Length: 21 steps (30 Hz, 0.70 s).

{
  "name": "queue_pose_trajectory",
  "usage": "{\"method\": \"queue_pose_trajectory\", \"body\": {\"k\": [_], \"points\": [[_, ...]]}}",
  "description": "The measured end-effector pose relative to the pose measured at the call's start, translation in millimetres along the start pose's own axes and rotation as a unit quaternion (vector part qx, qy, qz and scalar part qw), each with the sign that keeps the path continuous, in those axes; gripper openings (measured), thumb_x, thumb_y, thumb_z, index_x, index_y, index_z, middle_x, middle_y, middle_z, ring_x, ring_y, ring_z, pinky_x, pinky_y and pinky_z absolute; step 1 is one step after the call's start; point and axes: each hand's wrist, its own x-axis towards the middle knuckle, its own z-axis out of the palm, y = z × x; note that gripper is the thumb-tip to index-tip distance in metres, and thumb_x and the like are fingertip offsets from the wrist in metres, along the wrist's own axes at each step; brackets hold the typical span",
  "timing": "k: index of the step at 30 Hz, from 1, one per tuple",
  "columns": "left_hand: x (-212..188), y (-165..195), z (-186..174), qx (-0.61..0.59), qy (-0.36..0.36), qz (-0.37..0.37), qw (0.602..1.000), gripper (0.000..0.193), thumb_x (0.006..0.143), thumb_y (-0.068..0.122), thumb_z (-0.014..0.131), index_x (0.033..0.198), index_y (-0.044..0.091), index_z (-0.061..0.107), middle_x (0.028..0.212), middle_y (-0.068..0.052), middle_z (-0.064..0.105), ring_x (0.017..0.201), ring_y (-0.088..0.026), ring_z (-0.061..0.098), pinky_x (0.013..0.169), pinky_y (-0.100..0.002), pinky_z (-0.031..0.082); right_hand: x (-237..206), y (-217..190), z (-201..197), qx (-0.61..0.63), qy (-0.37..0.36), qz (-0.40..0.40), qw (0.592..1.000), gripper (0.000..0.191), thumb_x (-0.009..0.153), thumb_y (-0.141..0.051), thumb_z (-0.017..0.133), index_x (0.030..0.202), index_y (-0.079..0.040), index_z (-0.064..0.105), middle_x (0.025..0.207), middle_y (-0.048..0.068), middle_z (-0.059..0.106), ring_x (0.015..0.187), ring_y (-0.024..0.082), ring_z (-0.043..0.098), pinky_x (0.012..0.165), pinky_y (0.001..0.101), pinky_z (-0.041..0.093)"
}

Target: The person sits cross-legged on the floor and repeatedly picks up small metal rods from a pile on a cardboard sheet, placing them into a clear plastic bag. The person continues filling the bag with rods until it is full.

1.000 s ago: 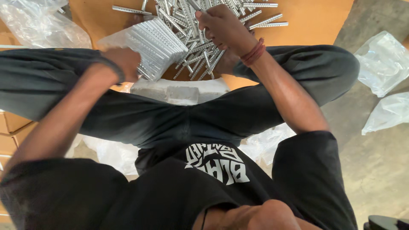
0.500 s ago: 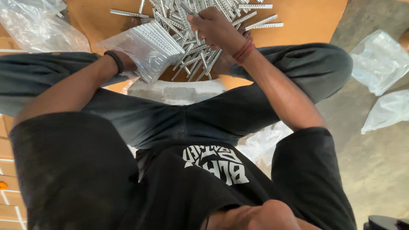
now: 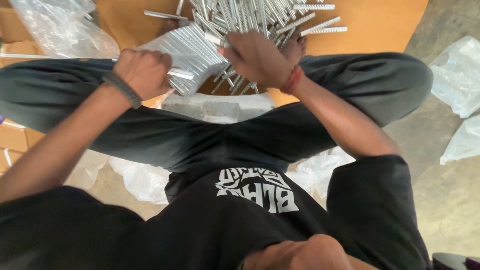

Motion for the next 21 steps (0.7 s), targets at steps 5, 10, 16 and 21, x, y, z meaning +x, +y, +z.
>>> {"method": "queue_pose_trajectory", "body": {"k": [5, 10, 16, 21], "points": [[22.4, 9.6, -17.4, -0.108, 0.187, -0.029, 0.976, 0.019, 0.070, 0.021, 0.056, 0.062, 0.004, 0.054, 0.057, -0.013, 0.052, 0.050, -0.030, 0.051, 0.042, -0.040, 0.039, 0.6, -24.2, -5.1, -0.011, -0.010, -0.047, 0.999, 0.024, 0.081, -0.019, 0.051, 0.070, 0.001, 0.043, 0.049, 0.015, 0.043, 0.047, 0.034, 0.045, 0.043, 0.0394, 0.033], [38.7, 14.4, -3.5, -0.173, 0.249, -0.048, 0.952, 0.024, 0.073, 0.019, 0.057, 0.055, 0.004, 0.053, 0.051, -0.014, 0.049, 0.048, -0.031, 0.049, 0.044, -0.040, 0.038, 1.7, -29.8, -11.3, -0.074, -0.004, -0.038, 0.997, 0.024, 0.081, -0.019, 0.052, 0.070, 0.000, 0.043, 0.045, 0.014, 0.043, 0.043, 0.033, 0.045, 0.042, 0.0399, 0.033], [48.2, 10.7, 13.4, -0.094, 0.282, 0.002, 0.955, 0.013, 0.070, 0.018, 0.056, 0.066, 0.006, 0.057, 0.052, -0.010, 0.050, 0.044, -0.025, 0.048, 0.044, -0.035, 0.039, 4.6, -19.6, -0.2, -0.194, -0.083, 0.047, 0.976, 0.025, 0.082, -0.022, 0.048, 0.069, 0.000, 0.044, 0.047, 0.013, 0.047, 0.039, 0.031, 0.047, 0.039, 0.0399, 0.036], [60.7, 9.3, 20.8, -0.022, 0.223, 0.065, 0.972, 0.013, 0.070, 0.020, 0.056, 0.063, 0.009, 0.056, 0.047, -0.005, 0.048, 0.040, -0.018, 0.047, 0.039, -0.031, 0.036, 10.4, -14.8, 4.0, 0.102, -0.124, 0.086, 0.983, 0.029, 0.084, -0.027, 0.047, 0.066, -0.006, 0.045, 0.050, 0.004, 0.044, 0.042, 0.017, 0.041, 0.039, 0.0293, 0.031]]}}
